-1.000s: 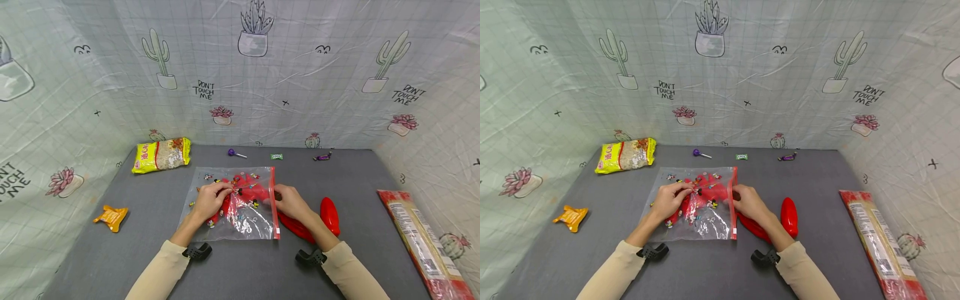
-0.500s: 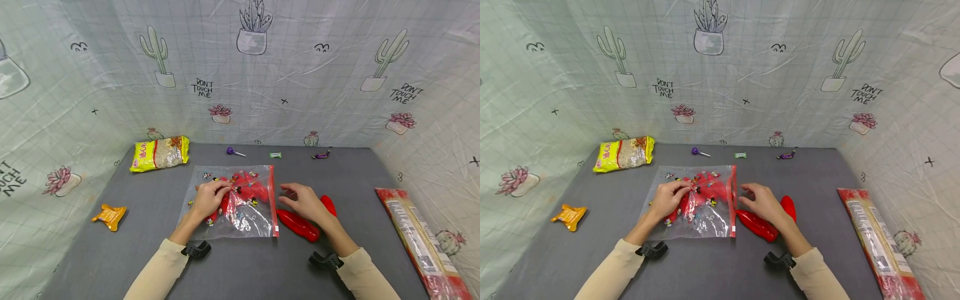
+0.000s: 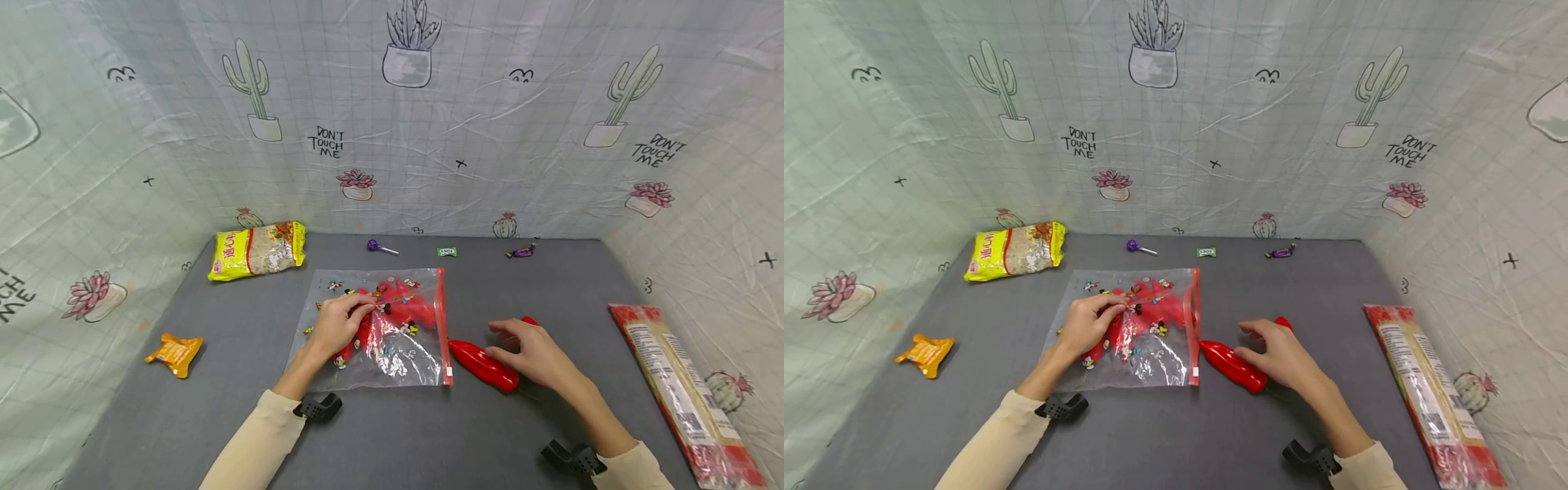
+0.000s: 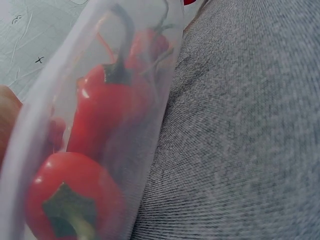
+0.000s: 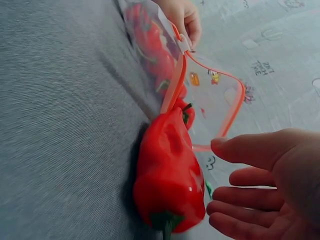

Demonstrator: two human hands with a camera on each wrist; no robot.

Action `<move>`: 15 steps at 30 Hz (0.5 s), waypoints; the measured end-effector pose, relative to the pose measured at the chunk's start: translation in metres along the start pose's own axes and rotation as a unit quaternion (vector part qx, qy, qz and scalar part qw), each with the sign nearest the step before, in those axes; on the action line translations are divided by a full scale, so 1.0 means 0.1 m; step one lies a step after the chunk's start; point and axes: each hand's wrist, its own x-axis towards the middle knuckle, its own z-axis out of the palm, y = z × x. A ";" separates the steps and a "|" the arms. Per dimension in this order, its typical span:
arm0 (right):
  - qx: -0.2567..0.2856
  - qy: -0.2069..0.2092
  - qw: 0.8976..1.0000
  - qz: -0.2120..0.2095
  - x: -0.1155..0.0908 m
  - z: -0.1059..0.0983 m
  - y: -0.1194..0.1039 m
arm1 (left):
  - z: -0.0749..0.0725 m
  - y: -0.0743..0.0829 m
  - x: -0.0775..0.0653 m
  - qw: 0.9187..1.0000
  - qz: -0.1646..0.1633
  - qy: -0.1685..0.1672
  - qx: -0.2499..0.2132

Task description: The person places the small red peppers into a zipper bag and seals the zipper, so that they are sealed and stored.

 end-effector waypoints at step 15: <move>-0.030 -0.076 0.997 -0.001 -0.28 0.02 0.01 | 0.00 0.02 0.00 1.000 0.011 0.007 -0.003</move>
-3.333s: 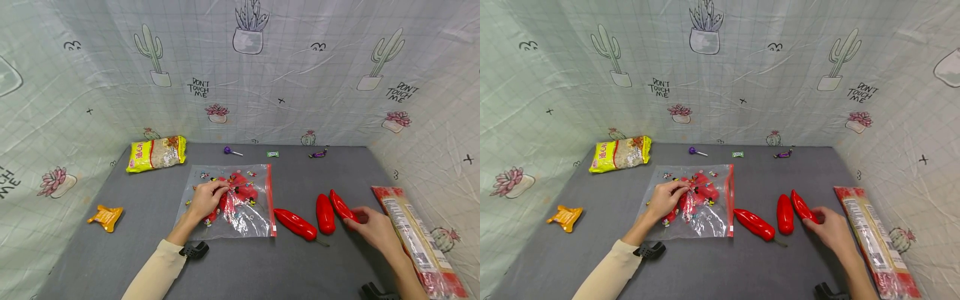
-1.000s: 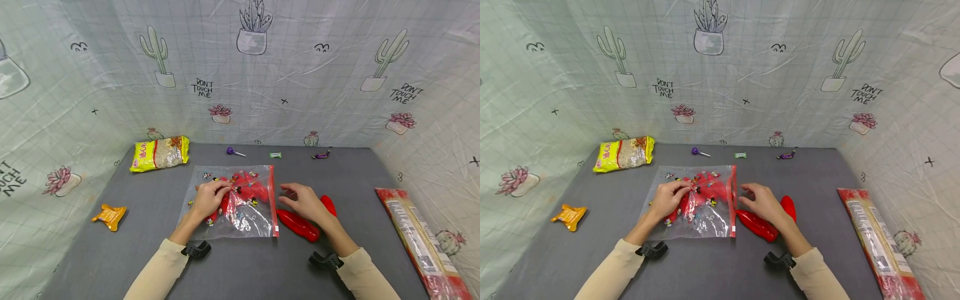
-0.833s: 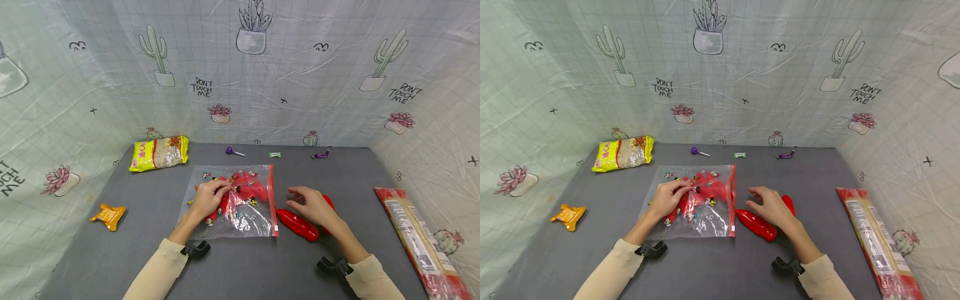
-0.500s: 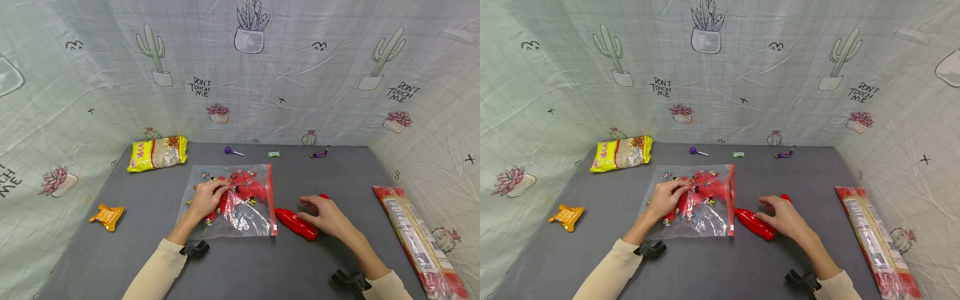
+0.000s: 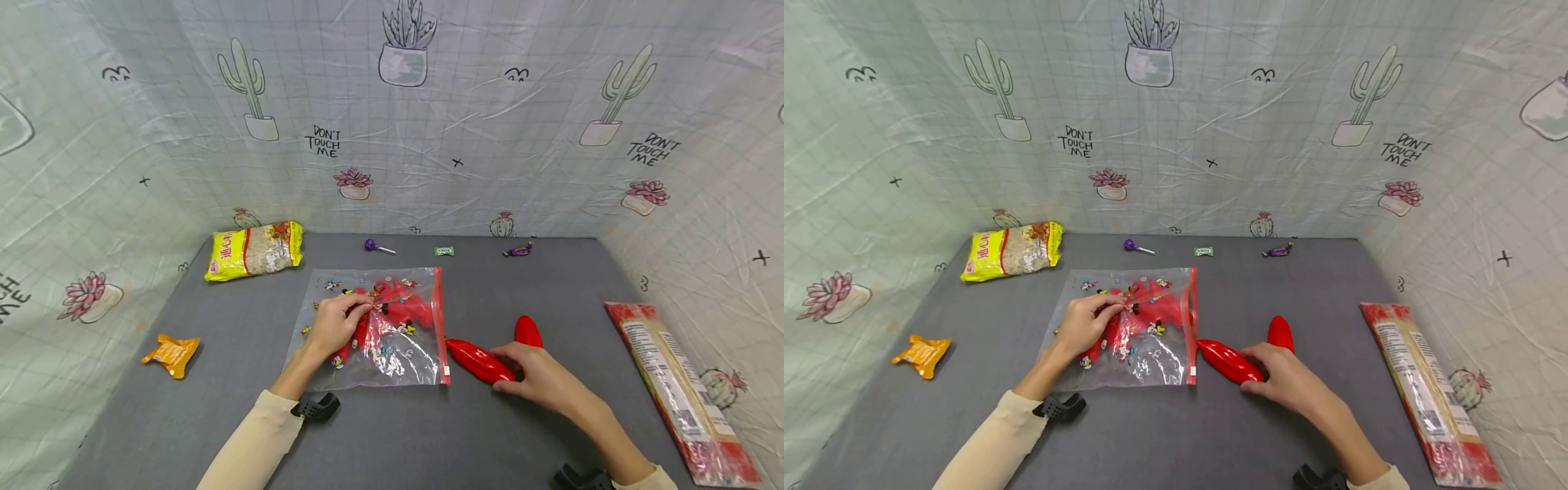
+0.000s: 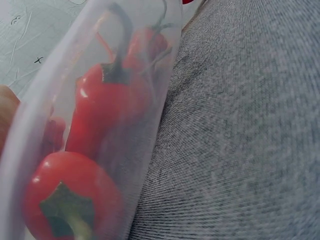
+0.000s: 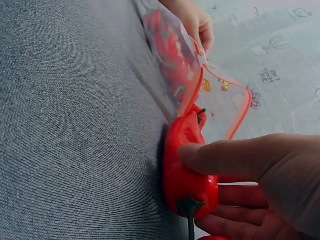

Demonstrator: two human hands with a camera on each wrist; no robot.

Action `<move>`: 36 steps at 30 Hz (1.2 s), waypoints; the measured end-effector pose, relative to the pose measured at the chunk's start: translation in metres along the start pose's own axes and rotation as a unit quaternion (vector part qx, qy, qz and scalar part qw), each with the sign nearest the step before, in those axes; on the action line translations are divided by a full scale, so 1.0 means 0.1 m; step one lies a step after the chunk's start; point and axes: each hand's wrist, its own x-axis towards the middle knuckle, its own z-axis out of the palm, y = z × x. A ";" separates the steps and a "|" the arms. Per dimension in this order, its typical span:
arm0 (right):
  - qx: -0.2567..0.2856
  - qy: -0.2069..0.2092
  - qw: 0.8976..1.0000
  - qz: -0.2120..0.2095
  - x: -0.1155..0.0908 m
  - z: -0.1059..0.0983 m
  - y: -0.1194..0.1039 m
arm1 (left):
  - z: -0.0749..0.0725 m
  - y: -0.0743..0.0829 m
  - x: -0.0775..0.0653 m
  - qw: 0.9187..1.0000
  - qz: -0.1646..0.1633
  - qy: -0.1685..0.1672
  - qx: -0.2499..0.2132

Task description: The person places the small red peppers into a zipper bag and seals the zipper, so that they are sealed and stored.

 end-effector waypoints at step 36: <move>-0.005 0.121 0.993 -0.001 0.88 0.04 -0.17 | -0.02 0.01 0.00 1.000 -0.014 -0.006 0.001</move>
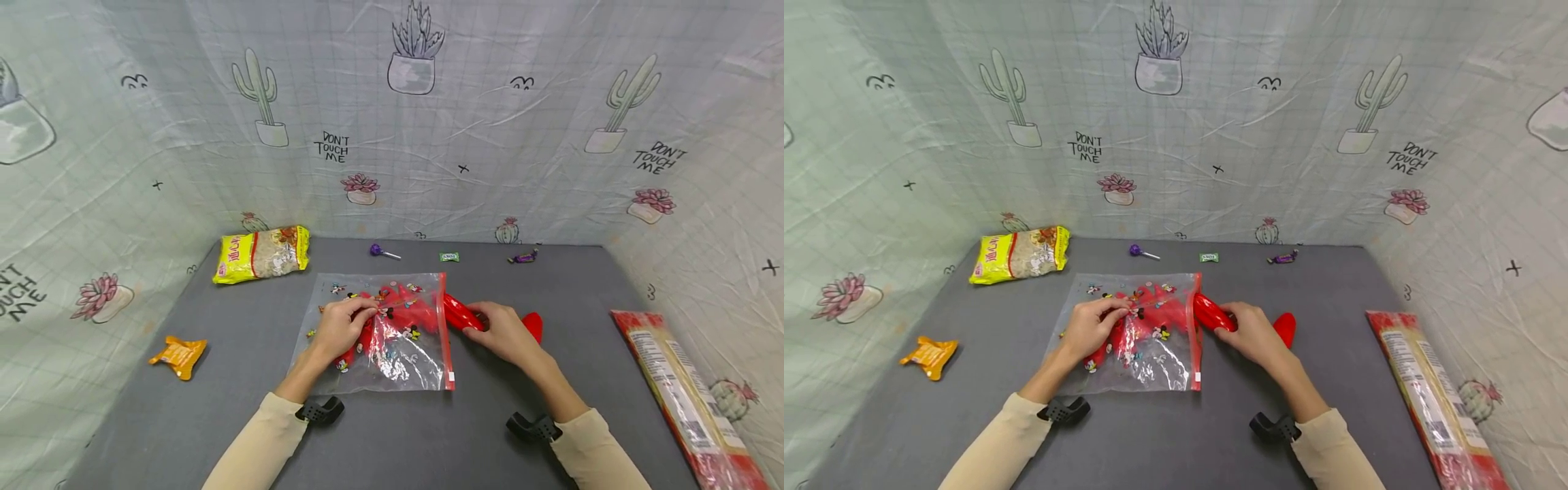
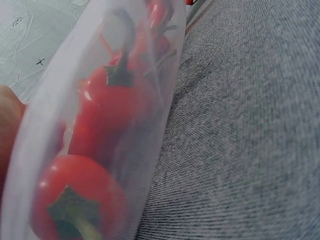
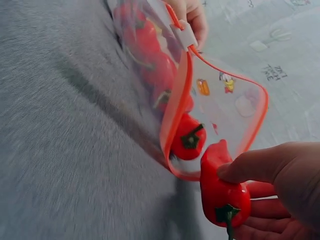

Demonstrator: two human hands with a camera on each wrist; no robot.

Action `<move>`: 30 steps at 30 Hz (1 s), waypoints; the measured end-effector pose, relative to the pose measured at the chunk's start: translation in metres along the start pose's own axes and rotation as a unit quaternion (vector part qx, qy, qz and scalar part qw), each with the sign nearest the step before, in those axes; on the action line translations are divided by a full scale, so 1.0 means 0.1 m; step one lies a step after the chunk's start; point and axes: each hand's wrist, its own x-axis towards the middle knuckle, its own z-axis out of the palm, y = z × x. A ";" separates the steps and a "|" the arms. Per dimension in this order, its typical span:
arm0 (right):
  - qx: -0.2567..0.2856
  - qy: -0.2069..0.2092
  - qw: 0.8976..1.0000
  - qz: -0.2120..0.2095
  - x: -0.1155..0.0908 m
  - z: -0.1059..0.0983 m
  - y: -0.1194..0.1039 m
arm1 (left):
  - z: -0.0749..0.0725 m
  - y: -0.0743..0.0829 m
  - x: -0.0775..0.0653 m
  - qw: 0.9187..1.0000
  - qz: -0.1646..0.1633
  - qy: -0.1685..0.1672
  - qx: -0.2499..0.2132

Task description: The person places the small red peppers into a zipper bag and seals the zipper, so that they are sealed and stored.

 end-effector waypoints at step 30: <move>0.110 -0.006 0.993 -0.048 0.32 0.55 -0.31 | -0.01 0.03 0.02 1.000 0.021 0.017 0.017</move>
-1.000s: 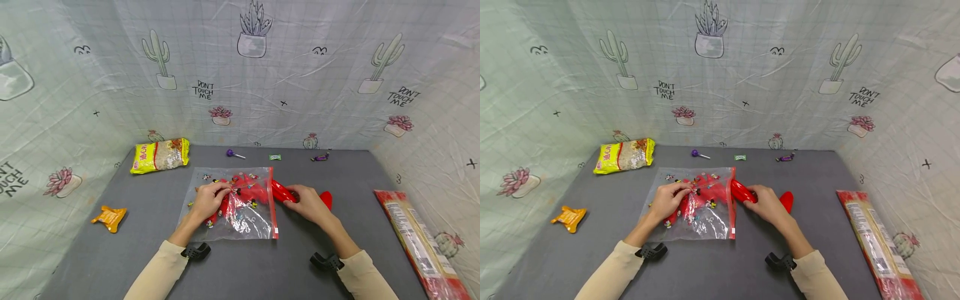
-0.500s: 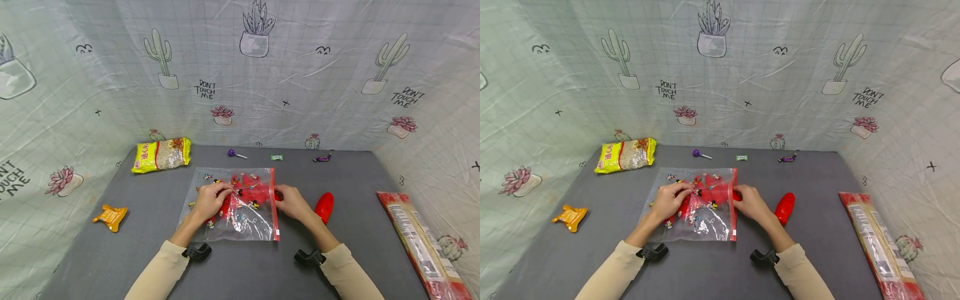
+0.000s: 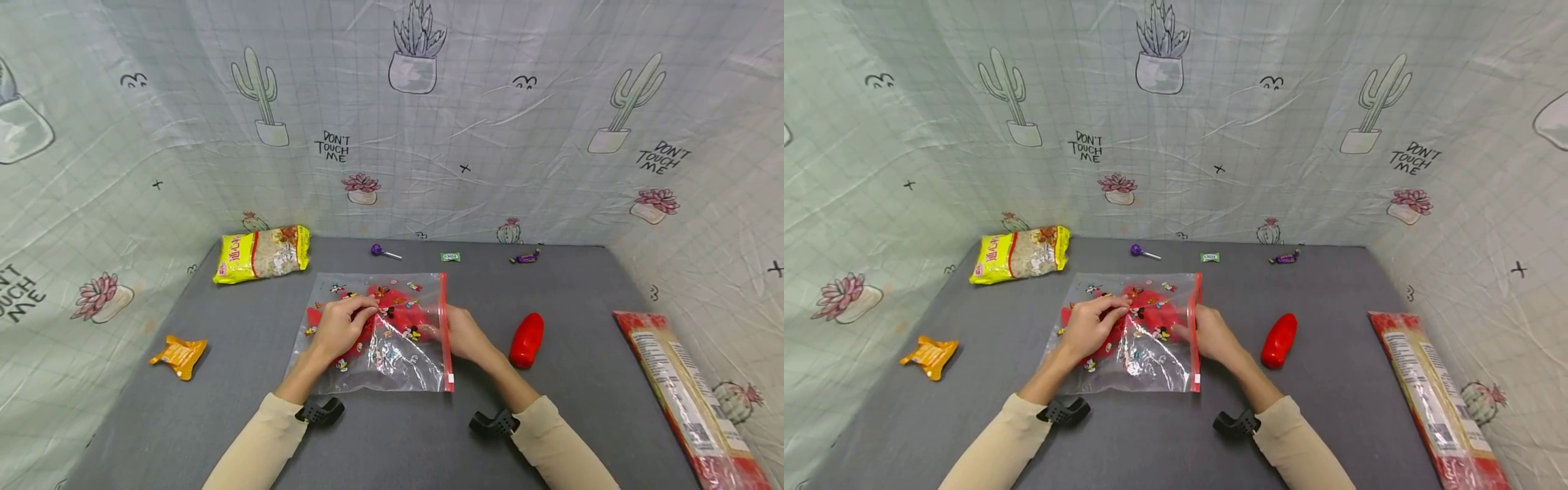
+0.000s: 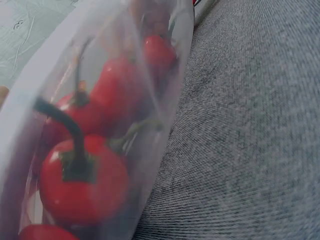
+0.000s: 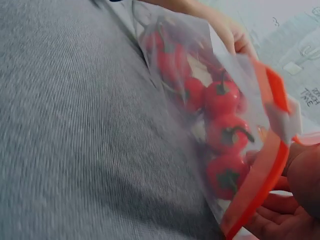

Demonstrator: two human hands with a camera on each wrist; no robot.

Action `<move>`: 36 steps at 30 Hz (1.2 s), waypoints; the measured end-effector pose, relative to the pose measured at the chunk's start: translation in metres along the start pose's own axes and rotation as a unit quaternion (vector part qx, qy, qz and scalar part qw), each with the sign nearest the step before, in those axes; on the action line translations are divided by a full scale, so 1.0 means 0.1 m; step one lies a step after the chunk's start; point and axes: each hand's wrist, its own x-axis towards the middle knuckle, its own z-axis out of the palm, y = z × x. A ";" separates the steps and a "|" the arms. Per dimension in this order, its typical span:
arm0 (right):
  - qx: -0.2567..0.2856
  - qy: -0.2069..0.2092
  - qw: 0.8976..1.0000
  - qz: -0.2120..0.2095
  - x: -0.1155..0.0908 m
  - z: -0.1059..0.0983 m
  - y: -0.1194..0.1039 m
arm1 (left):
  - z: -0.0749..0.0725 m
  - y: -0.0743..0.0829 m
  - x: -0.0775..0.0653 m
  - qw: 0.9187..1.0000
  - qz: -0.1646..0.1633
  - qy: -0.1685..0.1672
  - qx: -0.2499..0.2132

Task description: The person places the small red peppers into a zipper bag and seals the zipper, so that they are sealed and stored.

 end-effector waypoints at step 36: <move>-0.055 0.096 0.993 0.045 -0.70 -0.74 0.26 | -0.03 -0.01 0.00 1.000 -0.010 -0.002 -0.013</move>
